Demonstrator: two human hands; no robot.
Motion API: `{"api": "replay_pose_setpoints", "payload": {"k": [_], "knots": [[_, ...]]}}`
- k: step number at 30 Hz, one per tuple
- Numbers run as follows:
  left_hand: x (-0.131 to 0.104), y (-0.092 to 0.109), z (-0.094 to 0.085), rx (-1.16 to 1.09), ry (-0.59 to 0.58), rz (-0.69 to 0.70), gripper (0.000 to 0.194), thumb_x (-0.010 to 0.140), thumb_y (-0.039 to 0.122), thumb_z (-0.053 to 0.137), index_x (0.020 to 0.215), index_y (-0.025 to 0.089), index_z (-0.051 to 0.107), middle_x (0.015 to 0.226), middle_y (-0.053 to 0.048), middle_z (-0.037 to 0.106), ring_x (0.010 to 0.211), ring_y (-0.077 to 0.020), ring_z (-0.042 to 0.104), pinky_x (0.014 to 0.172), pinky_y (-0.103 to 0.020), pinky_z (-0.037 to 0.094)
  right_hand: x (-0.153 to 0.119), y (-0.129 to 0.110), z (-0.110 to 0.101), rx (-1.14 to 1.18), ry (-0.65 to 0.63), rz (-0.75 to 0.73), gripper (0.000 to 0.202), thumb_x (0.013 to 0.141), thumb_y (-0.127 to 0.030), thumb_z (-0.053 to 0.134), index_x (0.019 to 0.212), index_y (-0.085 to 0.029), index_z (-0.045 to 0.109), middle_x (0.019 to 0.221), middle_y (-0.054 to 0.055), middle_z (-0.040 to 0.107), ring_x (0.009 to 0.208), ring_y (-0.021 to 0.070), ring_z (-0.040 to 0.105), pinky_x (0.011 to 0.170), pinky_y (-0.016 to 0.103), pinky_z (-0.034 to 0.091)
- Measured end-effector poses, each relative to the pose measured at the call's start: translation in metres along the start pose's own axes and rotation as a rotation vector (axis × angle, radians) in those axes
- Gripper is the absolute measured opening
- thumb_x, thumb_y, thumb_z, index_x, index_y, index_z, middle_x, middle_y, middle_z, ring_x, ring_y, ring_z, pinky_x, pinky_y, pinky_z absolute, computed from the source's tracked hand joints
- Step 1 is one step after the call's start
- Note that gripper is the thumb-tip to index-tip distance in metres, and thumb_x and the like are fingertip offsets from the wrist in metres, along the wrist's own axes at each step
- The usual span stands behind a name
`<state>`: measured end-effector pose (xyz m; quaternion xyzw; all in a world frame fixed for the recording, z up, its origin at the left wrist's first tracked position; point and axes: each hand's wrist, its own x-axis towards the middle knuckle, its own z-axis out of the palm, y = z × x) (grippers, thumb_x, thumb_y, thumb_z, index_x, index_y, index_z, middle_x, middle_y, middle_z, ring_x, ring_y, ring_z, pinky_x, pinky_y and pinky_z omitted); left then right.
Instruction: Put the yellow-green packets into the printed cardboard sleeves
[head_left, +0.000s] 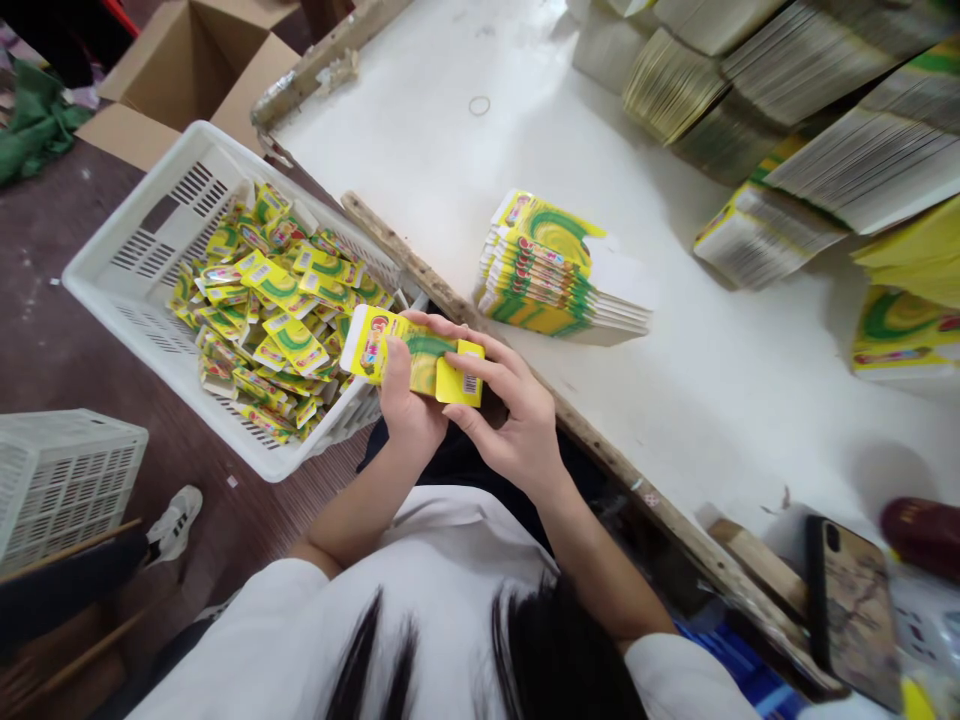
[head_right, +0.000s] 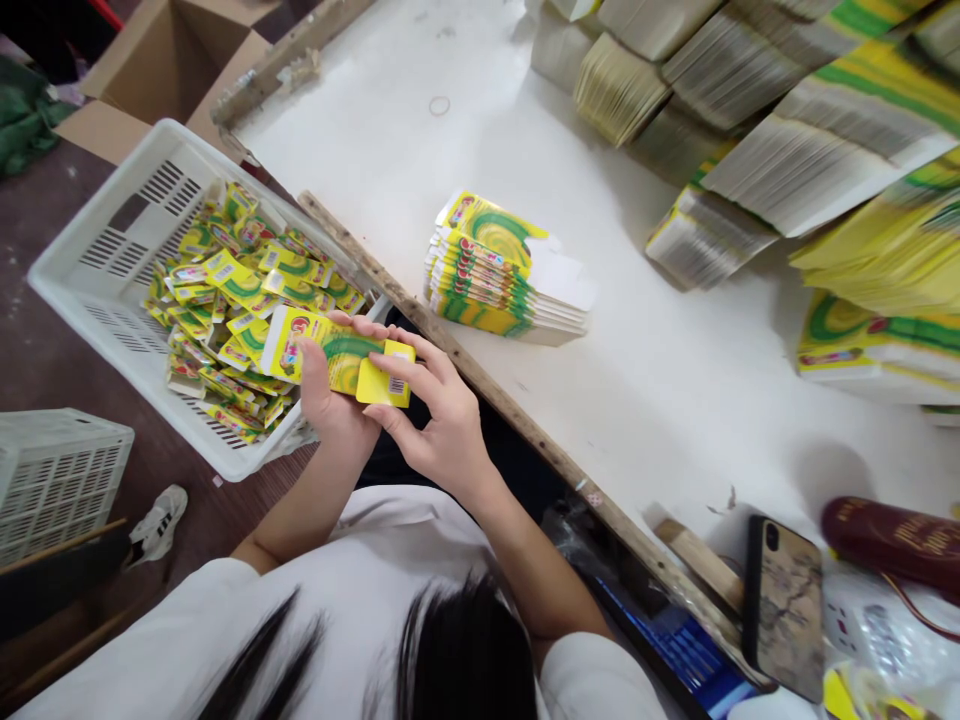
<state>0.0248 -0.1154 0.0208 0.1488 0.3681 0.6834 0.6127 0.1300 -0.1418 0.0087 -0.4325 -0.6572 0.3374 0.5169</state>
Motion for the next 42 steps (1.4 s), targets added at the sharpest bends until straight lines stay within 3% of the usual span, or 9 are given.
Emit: {"api": "replay_pose_setpoints", "payload": {"k": [9,17,23,28,33,36,39,42], "knots": [[0.001,0.002,0.002,-0.067,-0.047,-0.007,0.027,0.089,0.051,0.071,0.096,0.026,0.064,0.088,0.001,0.067,0.085,-0.0142,0.068,0.1,-0.031,0.054,0.001,-0.001,-0.002,0.009,-0.005,-0.013,0.037,0.092,-0.03,0.075,0.128,-0.024,0.068,0.142,0.017,0.064,0.133,0.0294,0.064,0.111,0.05,0.054],[0.002,0.001,0.001,0.041,-0.007,-0.005,0.034,0.09,0.06,0.066,0.099,0.027,0.062,0.089,0.0,0.067,0.094,-0.0188,0.07,0.105,-0.038,0.052,0.0,0.0,-0.002,-0.067,-0.004,0.006,0.036,0.092,-0.03,0.074,0.127,-0.026,0.068,0.142,0.015,0.064,0.135,0.0302,0.062,0.112,0.053,0.053],[-0.001,-0.001,-0.001,0.032,-0.064,-0.009,0.038,0.082,0.062,0.076,0.098,0.029,0.066,0.095,0.001,0.071,0.1,-0.0182,0.071,0.104,-0.035,0.055,-0.002,0.001,-0.003,-0.116,0.016,0.023,0.035,0.091,-0.034,0.076,0.125,-0.027,0.07,0.137,0.014,0.066,0.131,0.0302,0.065,0.109,0.052,0.056],[-0.002,-0.001,0.0,0.019,-0.083,-0.009,0.037,0.083,0.063,0.076,0.099,0.031,0.068,0.095,0.002,0.074,0.103,-0.0166,0.074,0.103,-0.03,0.056,-0.002,-0.002,-0.004,-0.091,0.028,0.036,0.035,0.09,-0.033,0.076,0.125,-0.029,0.071,0.137,0.013,0.064,0.129,0.0306,0.065,0.109,0.052,0.055],[0.0,-0.001,-0.001,0.077,-0.077,0.046,0.046,0.084,0.071,0.069,0.1,0.028,0.069,0.1,0.0,0.076,0.115,-0.0204,0.072,0.111,-0.036,0.051,-0.005,-0.001,-0.006,0.023,0.021,0.071,0.036,0.093,-0.044,0.071,0.126,-0.03,0.071,0.142,0.012,0.062,0.136,0.033,0.061,0.11,0.053,0.055],[0.0,-0.004,-0.003,0.138,-0.047,0.082,0.052,0.082,0.077,0.066,0.099,0.028,0.068,0.103,-0.003,0.076,0.123,-0.0262,0.069,0.111,-0.042,0.052,-0.01,0.003,-0.003,0.12,0.047,0.082,0.045,0.093,-0.044,0.072,0.136,-0.031,0.065,0.152,0.012,0.057,0.144,0.0341,0.054,0.113,0.054,0.053],[0.0,-0.008,-0.005,0.129,-0.055,0.105,0.054,0.081,0.078,0.065,0.1,0.028,0.067,0.107,-0.004,0.076,0.128,-0.0282,0.066,0.108,-0.042,0.054,-0.015,0.005,0.003,0.126,0.075,0.077,0.065,0.093,-0.039,0.073,0.152,-0.033,0.048,0.162,0.011,0.048,0.149,0.034,0.048,0.116,0.057,0.05],[-0.001,-0.011,-0.005,0.094,-0.078,0.129,0.052,0.082,0.076,0.067,0.1,0.028,0.066,0.109,-0.004,0.076,0.131,-0.0275,0.065,0.108,-0.04,0.054,-0.017,0.005,0.008,0.069,0.086,0.059,0.066,0.096,-0.037,0.069,0.156,-0.031,0.042,0.167,0.012,0.041,0.155,0.0339,0.04,0.117,0.058,0.049]]}}
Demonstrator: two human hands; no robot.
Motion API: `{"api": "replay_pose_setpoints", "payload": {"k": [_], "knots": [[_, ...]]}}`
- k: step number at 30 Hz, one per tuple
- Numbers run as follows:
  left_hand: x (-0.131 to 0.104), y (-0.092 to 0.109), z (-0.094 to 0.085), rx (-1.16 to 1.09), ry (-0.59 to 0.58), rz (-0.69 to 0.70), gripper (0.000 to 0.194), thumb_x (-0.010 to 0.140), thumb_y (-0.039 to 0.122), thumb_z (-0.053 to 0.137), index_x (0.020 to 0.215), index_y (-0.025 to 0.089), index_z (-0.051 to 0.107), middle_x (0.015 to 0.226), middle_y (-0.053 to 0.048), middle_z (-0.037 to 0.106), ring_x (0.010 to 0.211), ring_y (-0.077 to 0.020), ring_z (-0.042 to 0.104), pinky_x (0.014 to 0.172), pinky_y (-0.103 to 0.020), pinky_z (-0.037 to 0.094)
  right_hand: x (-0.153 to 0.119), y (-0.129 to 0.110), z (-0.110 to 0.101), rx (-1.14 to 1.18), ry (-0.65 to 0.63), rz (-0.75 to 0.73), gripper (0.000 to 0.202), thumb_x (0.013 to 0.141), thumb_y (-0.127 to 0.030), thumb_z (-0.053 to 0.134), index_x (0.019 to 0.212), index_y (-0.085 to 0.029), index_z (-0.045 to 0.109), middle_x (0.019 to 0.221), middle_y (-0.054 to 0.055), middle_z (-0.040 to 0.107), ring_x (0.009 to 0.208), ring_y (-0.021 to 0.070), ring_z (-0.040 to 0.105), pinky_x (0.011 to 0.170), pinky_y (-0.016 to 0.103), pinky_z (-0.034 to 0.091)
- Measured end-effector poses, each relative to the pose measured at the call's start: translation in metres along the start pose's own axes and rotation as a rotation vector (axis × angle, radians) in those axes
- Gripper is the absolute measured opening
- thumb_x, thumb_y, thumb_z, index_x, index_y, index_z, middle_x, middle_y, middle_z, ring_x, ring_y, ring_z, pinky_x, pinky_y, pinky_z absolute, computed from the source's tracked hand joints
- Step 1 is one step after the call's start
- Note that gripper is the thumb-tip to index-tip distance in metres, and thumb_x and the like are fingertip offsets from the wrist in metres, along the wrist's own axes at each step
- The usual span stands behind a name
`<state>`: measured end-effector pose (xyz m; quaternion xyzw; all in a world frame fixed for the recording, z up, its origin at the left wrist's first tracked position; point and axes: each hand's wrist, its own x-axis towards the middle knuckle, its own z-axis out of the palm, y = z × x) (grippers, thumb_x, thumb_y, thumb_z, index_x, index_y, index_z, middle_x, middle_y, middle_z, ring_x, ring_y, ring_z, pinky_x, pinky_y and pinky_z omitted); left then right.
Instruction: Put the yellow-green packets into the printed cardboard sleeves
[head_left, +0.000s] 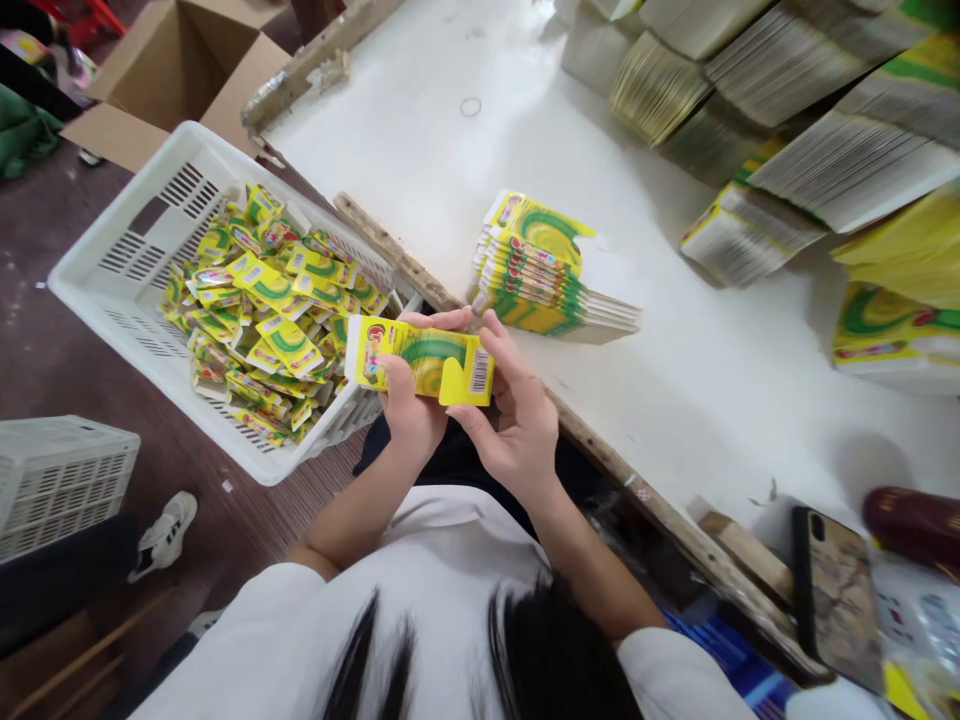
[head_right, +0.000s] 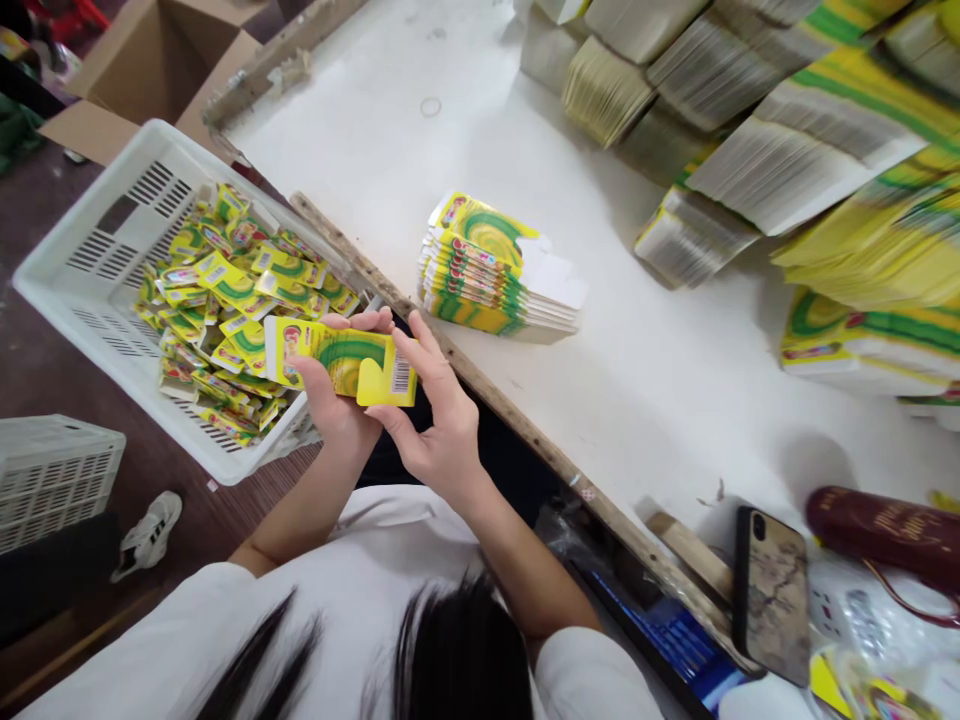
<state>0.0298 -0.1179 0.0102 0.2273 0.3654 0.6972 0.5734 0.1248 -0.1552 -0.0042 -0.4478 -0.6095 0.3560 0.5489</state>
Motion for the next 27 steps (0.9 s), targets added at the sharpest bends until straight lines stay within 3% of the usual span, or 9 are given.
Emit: {"api": "replay_pose_setpoints", "payload": {"k": [3,11,16,22,25,27], "knots": [[-0.002,0.0,0.001,0.011,0.001,0.014,0.054,0.081,0.077,0.067,0.102,0.028,0.067,0.109,-0.005,0.077,0.13,-0.0281,0.065,0.106,-0.039,0.056,0.001,-0.002,0.002,-0.089,-0.006,-0.026,0.054,0.097,-0.035,0.067,0.149,-0.029,0.052,0.168,0.013,0.039,0.155,0.0345,0.038,0.115,0.056,0.051],[0.002,0.003,0.002,-0.001,0.028,-0.051,0.06,0.081,0.085,0.057,0.098,0.028,0.067,0.1,-0.004,0.077,0.123,-0.0271,0.07,0.101,-0.039,0.058,0.011,-0.001,-0.009,-0.154,-0.077,-0.143,0.023,0.096,-0.034,0.069,0.119,-0.032,0.073,0.163,0.008,0.048,0.141,0.0322,0.058,0.105,0.051,0.06],[0.004,0.002,0.001,0.055,0.091,-0.098,0.065,0.081,0.087,0.054,0.102,0.027,0.067,0.099,-0.005,0.076,0.12,-0.027,0.071,0.098,-0.039,0.059,0.011,0.002,-0.012,-0.208,-0.133,-0.103,0.029,0.097,-0.035,0.067,0.125,-0.03,0.07,0.161,0.01,0.051,0.144,0.0318,0.056,0.111,0.052,0.055],[0.004,0.0,-0.004,0.038,0.057,-0.067,0.061,0.079,0.083,0.062,0.102,0.027,0.067,0.098,-0.004,0.077,0.116,-0.0255,0.072,0.101,-0.037,0.058,0.013,0.002,-0.014,-0.219,-0.179,-0.092,0.026,0.097,-0.032,0.067,0.122,-0.027,0.07,0.158,0.015,0.053,0.141,0.03,0.059,0.111,0.048,0.055],[0.0,-0.005,0.0,0.003,0.063,-0.056,0.059,0.076,0.08,0.069,0.102,0.027,0.067,0.103,-0.004,0.076,0.119,-0.0259,0.071,0.104,-0.038,0.057,0.014,0.002,-0.006,-0.157,-0.109,-0.016,0.025,0.093,-0.028,0.071,0.117,-0.026,0.068,0.148,0.015,0.062,0.136,0.0301,0.062,0.11,0.05,0.055],[-0.001,-0.008,0.004,-0.012,0.083,-0.035,0.058,0.074,0.08,0.071,0.099,0.027,0.067,0.104,-0.004,0.076,0.121,-0.0262,0.07,0.106,-0.038,0.056,0.015,0.003,0.005,-0.064,-0.008,0.056,0.036,0.088,-0.03,0.076,0.12,-0.025,0.06,0.142,0.016,0.066,0.134,0.0299,0.064,0.108,0.049,0.057]]}}
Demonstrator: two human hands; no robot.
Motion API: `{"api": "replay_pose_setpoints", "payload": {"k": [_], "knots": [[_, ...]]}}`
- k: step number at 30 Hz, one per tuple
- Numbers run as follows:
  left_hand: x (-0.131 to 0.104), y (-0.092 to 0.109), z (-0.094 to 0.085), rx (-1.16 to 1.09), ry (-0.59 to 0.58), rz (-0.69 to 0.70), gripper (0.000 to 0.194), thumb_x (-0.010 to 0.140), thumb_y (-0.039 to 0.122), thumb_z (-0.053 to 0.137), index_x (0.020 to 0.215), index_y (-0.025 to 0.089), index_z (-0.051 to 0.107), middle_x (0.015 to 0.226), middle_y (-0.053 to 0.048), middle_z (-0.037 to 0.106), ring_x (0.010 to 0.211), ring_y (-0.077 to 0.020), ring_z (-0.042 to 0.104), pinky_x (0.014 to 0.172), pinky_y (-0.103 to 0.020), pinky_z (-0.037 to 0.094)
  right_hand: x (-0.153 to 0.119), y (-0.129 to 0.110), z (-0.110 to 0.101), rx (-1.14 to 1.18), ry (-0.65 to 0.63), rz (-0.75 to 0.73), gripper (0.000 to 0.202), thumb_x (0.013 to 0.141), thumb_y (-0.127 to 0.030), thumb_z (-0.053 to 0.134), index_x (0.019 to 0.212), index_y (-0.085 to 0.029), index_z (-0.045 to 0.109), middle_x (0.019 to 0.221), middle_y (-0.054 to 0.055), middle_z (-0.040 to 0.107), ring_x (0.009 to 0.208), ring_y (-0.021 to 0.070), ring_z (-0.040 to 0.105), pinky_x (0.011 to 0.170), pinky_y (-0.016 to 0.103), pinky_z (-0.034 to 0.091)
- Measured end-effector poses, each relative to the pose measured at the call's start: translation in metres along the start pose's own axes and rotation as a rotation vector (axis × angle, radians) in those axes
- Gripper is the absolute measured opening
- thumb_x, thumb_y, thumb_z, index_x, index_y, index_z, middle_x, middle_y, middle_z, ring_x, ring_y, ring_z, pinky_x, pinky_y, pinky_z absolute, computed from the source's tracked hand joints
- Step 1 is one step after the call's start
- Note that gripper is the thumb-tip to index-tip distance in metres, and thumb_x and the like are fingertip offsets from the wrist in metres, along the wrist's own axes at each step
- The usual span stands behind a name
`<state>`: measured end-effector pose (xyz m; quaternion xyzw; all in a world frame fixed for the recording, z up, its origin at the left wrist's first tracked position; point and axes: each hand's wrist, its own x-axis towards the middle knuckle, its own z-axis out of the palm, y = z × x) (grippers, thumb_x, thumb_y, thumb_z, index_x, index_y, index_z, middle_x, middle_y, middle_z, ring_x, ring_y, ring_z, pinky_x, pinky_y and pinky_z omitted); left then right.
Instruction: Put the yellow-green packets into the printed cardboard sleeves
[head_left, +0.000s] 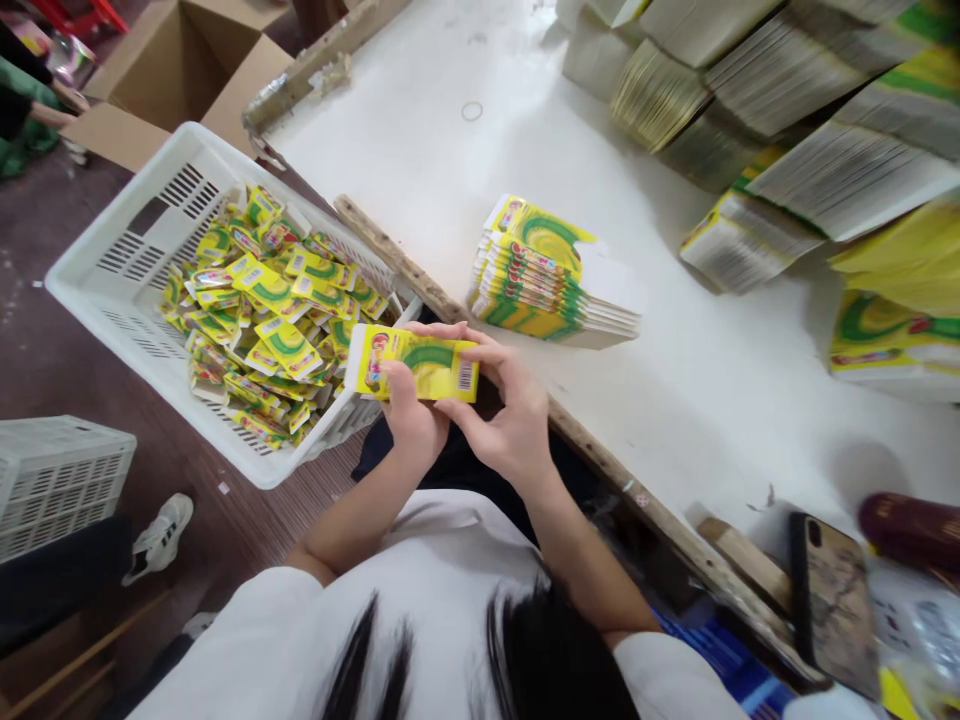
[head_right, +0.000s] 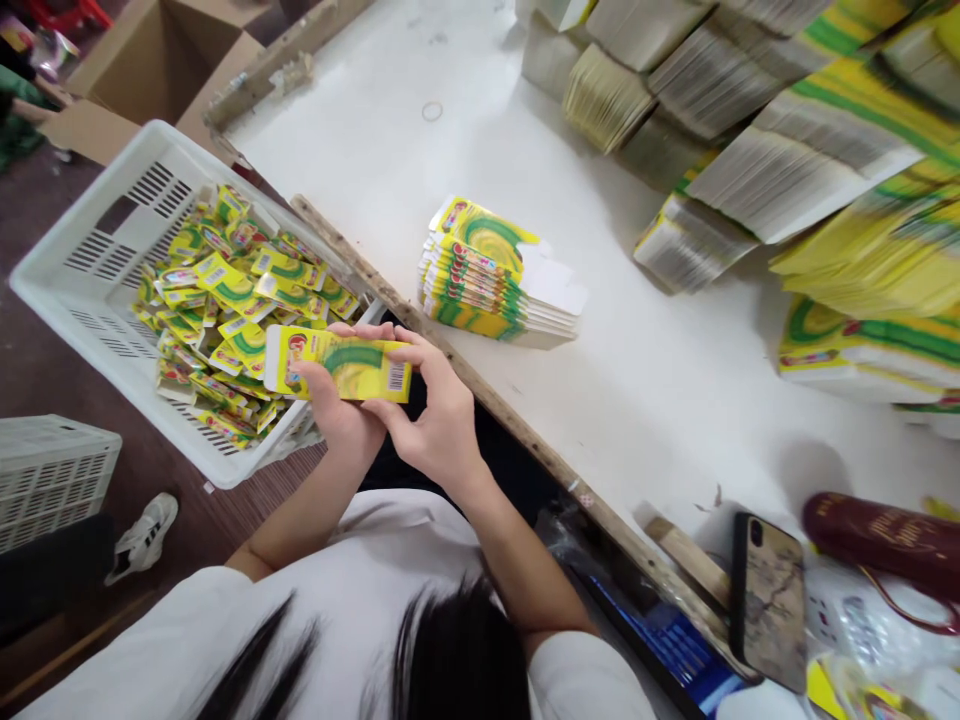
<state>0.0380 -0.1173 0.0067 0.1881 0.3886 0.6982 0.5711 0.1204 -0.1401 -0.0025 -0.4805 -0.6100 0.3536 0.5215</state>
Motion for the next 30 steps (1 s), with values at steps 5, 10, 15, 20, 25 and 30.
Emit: {"api": "replay_pose_setpoints", "payload": {"k": [5,10,15,20,25,30], "knots": [[0.029,0.024,-0.014,-0.016,0.024,0.072,0.057,0.076,0.078,0.071,0.092,0.024,0.066,0.103,-0.004,0.075,0.125,-0.0261,0.068,0.108,-0.037,0.055,0.014,0.003,-0.001,0.03,-0.025,-0.009,0.062,0.085,-0.04,0.08,0.136,-0.024,0.049,0.14,0.017,0.064,0.126,0.0284,0.068,0.106,0.046,0.058],[0.082,0.066,-0.075,-0.094,0.249,0.014,0.069,0.084,0.09,0.043,0.091,0.023,0.063,0.112,-0.013,0.074,0.14,-0.0233,0.057,0.107,-0.031,0.055,0.056,0.025,-0.07,-0.392,0.257,-0.064,0.046,0.09,-0.036,0.074,0.132,-0.024,0.058,0.133,0.013,0.069,0.123,0.0296,0.067,0.109,0.053,0.054],[0.064,0.044,-0.073,-0.177,0.408,-0.288,0.072,0.092,0.08,0.043,0.116,0.014,0.061,0.127,-0.02,0.068,0.137,-0.0257,0.06,0.106,-0.036,0.057,0.083,0.066,-0.098,-0.67,0.198,0.069,0.037,0.085,-0.025,0.073,0.121,-0.02,0.068,0.107,0.011,0.077,0.103,0.032,0.072,0.1,0.057,0.057],[0.049,0.02,-0.034,-0.172,0.286,-0.351,0.043,0.107,0.048,0.041,0.099,0.015,0.068,0.099,-0.009,0.076,0.105,-0.019,0.075,0.101,-0.035,0.056,0.078,0.077,-0.101,-0.683,0.172,-0.016,0.029,0.084,-0.035,0.077,0.113,-0.03,0.075,0.098,0.011,0.075,0.091,0.0334,0.07,0.092,0.053,0.056],[0.051,0.02,-0.03,-0.049,0.133,-0.388,0.022,0.102,0.029,0.053,0.095,0.017,0.07,0.083,-0.002,0.075,0.079,-0.0132,0.074,0.087,-0.028,0.055,0.099,0.069,-0.124,-0.865,-0.002,0.018,0.086,0.064,-0.059,0.092,0.135,-0.02,0.066,0.119,0.021,0.072,0.118,0.0379,0.065,0.103,0.053,0.052],[0.049,0.012,-0.037,-0.004,0.159,-0.453,0.015,0.098,0.025,0.058,0.094,0.017,0.068,0.076,0.002,0.074,0.068,-0.0091,0.071,0.068,-0.02,0.054,0.137,0.054,-0.132,-0.937,-0.492,0.139,0.145,0.053,-0.052,0.098,0.164,-0.005,0.019,0.166,0.035,0.027,0.155,0.0529,0.024,0.123,0.065,0.03]]}}
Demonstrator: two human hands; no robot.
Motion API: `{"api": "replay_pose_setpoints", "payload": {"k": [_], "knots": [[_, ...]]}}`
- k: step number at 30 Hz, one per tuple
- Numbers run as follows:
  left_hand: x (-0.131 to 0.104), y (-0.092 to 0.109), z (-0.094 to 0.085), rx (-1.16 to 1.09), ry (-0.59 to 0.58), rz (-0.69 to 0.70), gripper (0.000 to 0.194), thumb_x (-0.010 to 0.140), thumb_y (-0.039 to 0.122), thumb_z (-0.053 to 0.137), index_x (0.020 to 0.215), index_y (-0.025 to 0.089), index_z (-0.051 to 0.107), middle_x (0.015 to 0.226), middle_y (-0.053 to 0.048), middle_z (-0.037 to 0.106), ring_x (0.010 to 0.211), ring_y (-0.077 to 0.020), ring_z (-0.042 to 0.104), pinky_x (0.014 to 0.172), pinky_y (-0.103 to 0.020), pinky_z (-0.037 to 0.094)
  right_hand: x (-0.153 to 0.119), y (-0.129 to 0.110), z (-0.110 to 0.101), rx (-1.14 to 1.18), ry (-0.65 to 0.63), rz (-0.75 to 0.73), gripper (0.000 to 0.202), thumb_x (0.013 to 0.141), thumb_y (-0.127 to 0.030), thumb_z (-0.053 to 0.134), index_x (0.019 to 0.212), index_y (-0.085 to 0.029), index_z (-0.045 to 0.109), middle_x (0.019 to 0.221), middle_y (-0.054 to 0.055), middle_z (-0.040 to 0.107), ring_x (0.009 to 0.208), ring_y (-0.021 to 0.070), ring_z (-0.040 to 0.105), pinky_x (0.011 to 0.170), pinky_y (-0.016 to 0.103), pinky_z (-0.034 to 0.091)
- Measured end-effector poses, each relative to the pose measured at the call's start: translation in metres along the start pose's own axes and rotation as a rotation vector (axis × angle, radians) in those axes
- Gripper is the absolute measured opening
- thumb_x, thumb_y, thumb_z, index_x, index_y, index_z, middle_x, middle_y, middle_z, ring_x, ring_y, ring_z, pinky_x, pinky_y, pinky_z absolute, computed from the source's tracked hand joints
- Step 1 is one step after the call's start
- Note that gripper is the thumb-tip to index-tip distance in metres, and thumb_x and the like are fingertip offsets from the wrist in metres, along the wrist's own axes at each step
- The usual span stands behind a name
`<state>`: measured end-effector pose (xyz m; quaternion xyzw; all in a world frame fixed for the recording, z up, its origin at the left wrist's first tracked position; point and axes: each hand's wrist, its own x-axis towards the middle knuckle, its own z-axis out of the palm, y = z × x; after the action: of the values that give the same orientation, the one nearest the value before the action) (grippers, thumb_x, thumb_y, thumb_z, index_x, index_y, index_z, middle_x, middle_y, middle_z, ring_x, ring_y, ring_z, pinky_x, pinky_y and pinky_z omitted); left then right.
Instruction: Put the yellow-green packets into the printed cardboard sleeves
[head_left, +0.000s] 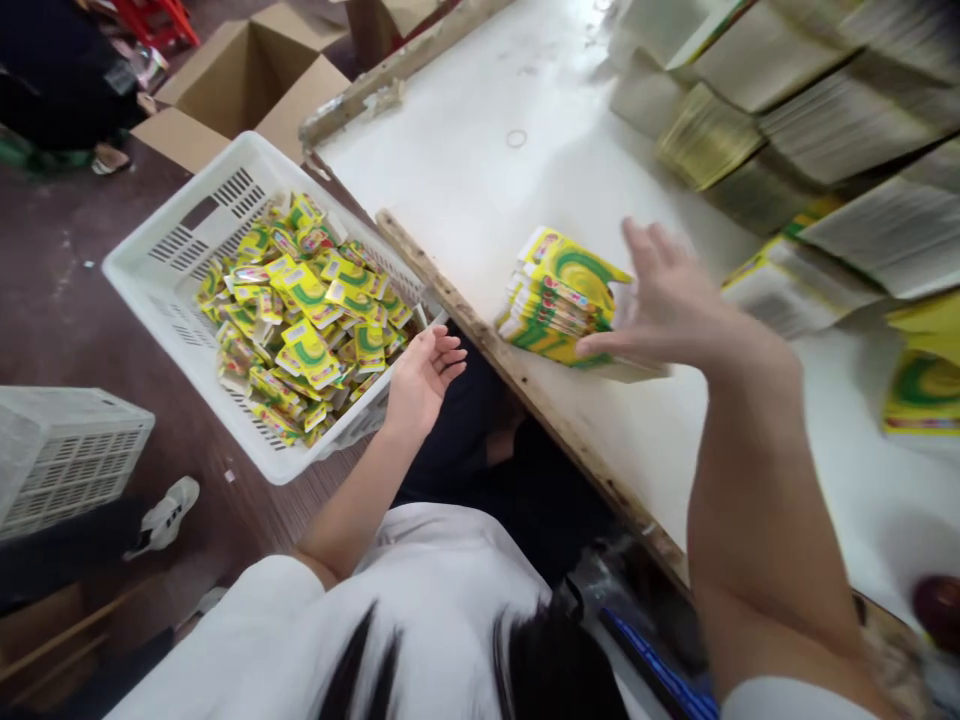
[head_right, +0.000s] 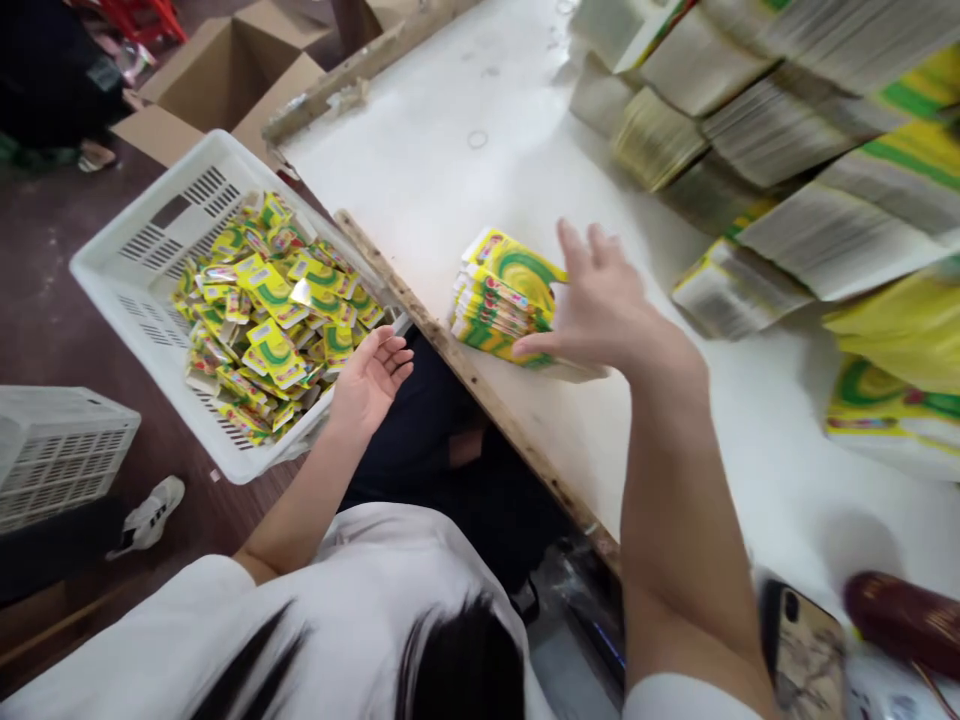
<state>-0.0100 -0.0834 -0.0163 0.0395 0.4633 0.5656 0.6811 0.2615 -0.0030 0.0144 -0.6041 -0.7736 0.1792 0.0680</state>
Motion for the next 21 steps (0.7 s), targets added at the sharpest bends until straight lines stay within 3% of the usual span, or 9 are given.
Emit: {"api": "replay_pose_setpoints", "payload": {"k": [2,5,9,13,15,17,21], "knots": [[0.001,-0.003,-0.003,0.018,0.006,-0.014,0.011,0.096,0.025,0.061,0.094,0.017,0.068,0.075,0.002,0.074,0.066,-0.0089,0.071,0.065,-0.02,0.054,0.004,-0.006,0.0,0.056,-0.138,-0.061,0.132,0.059,-0.049,0.093,0.162,-0.004,0.024,0.158,0.032,0.042,0.146,0.0498,0.043,0.119,0.062,0.038],[0.003,-0.004,-0.006,0.043,-0.004,-0.007,0.009,0.093,0.025,0.065,0.094,0.017,0.068,0.075,0.003,0.073,0.064,-0.0086,0.07,0.063,-0.02,0.054,-0.003,-0.015,0.012,0.087,-0.087,-0.15,0.098,0.069,-0.036,0.08,0.154,-0.007,0.041,0.14,0.026,0.06,0.127,0.0431,0.06,0.108,0.056,0.049],[0.005,-0.005,-0.005,0.075,-0.007,-0.002,0.011,0.089,0.028,0.069,0.094,0.017,0.068,0.074,0.004,0.072,0.063,-0.0078,0.069,0.062,-0.019,0.053,-0.015,-0.016,0.032,0.08,0.0,-0.215,0.092,0.069,-0.034,0.076,0.152,-0.011,0.043,0.132,0.024,0.063,0.117,0.0427,0.064,0.099,0.056,0.054],[0.002,-0.011,-0.004,0.141,-0.058,0.018,0.02,0.082,0.032,0.076,0.093,0.017,0.068,0.075,0.003,0.071,0.063,-0.0082,0.068,0.06,-0.019,0.053,-0.023,-0.015,0.03,0.037,0.005,-0.227,0.101,0.076,-0.044,0.078,0.157,-0.005,0.033,0.138,0.029,0.058,0.126,0.0458,0.058,0.106,0.063,0.047],[0.001,-0.014,-0.005,0.202,-0.098,0.118,0.026,0.079,0.037,0.081,0.093,0.018,0.069,0.077,0.003,0.071,0.064,-0.0081,0.068,0.061,-0.018,0.053,-0.031,-0.016,0.022,0.027,0.059,-0.237,0.11,0.075,-0.054,0.081,0.16,-0.009,0.028,0.148,0.029,0.052,0.137,0.0473,0.05,0.112,0.069,0.04],[0.005,-0.015,-0.006,0.295,-0.127,0.291,0.029,0.079,0.042,0.081,0.095,0.02,0.07,0.082,0.001,0.072,0.069,-0.0087,0.068,0.064,-0.018,0.054,-0.043,-0.021,0.013,0.062,0.177,-0.241,0.105,0.079,-0.059,0.078,0.161,-0.016,0.029,0.152,0.025,0.052,0.14,0.0435,0.049,0.114,0.068,0.039],[0.03,-0.015,0.004,0.54,-0.168,0.697,0.041,0.087,0.054,0.074,0.115,0.023,0.071,0.117,-0.007,0.074,0.108,-0.018,0.071,0.087,-0.026,0.057,-0.065,-0.04,0.018,0.13,0.395,-0.099,0.058,0.092,-0.044,0.068,0.143,-0.019,0.055,0.123,0.017,0.071,0.113,0.0341,0.067,0.102,0.054,0.053]]}}
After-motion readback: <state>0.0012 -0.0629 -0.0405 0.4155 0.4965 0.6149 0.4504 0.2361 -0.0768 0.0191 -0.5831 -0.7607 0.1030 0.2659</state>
